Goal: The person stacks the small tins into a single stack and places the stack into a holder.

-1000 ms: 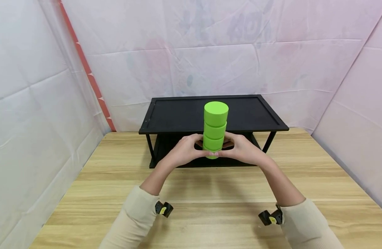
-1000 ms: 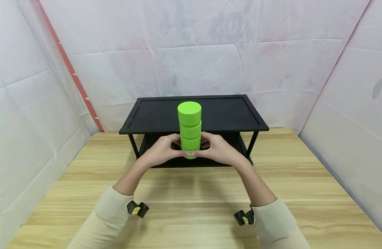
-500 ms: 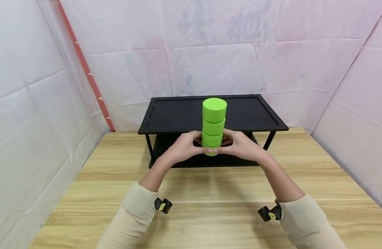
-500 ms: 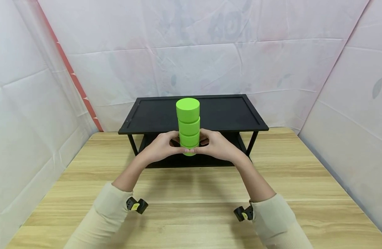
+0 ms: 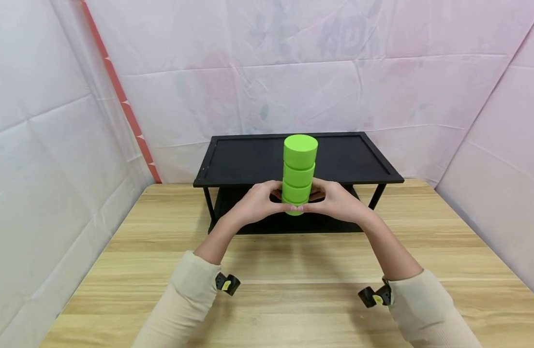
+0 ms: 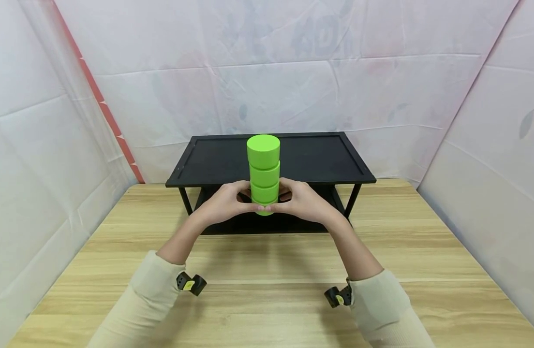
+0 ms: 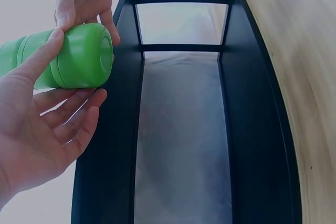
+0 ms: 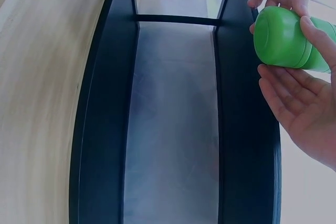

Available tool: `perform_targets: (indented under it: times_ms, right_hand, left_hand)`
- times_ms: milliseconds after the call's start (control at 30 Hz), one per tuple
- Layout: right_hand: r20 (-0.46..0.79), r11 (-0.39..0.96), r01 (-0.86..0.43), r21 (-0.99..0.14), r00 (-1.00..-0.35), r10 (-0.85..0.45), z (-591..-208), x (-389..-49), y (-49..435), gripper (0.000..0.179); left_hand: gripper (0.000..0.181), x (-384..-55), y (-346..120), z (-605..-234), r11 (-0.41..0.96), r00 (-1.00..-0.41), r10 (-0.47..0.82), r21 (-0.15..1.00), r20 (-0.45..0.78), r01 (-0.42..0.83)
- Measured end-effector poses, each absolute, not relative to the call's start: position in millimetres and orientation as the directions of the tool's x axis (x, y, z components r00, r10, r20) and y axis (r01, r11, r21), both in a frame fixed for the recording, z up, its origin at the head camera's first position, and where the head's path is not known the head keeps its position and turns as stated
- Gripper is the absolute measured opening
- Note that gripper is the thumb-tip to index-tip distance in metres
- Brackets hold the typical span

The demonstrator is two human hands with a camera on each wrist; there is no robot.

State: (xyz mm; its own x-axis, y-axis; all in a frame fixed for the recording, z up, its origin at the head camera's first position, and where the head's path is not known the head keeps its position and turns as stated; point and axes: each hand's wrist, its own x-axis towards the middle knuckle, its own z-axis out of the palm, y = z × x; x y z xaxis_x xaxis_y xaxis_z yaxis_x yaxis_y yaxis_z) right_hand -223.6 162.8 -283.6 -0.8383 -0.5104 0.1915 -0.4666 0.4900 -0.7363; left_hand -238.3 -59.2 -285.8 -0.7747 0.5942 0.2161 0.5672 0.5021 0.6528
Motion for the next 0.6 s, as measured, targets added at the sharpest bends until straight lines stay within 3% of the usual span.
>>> perform_targets:
  times_ms: [600]
  right_hand:
    - [0.205,0.504,-0.493,-0.709,-0.828,-0.522,-279.1,-228.1,163.4,0.056]
  left_hand:
    - [0.049,-242.0,-59.1,-279.6,0.506,-0.777,0.596,0.657,0.202,0.559]
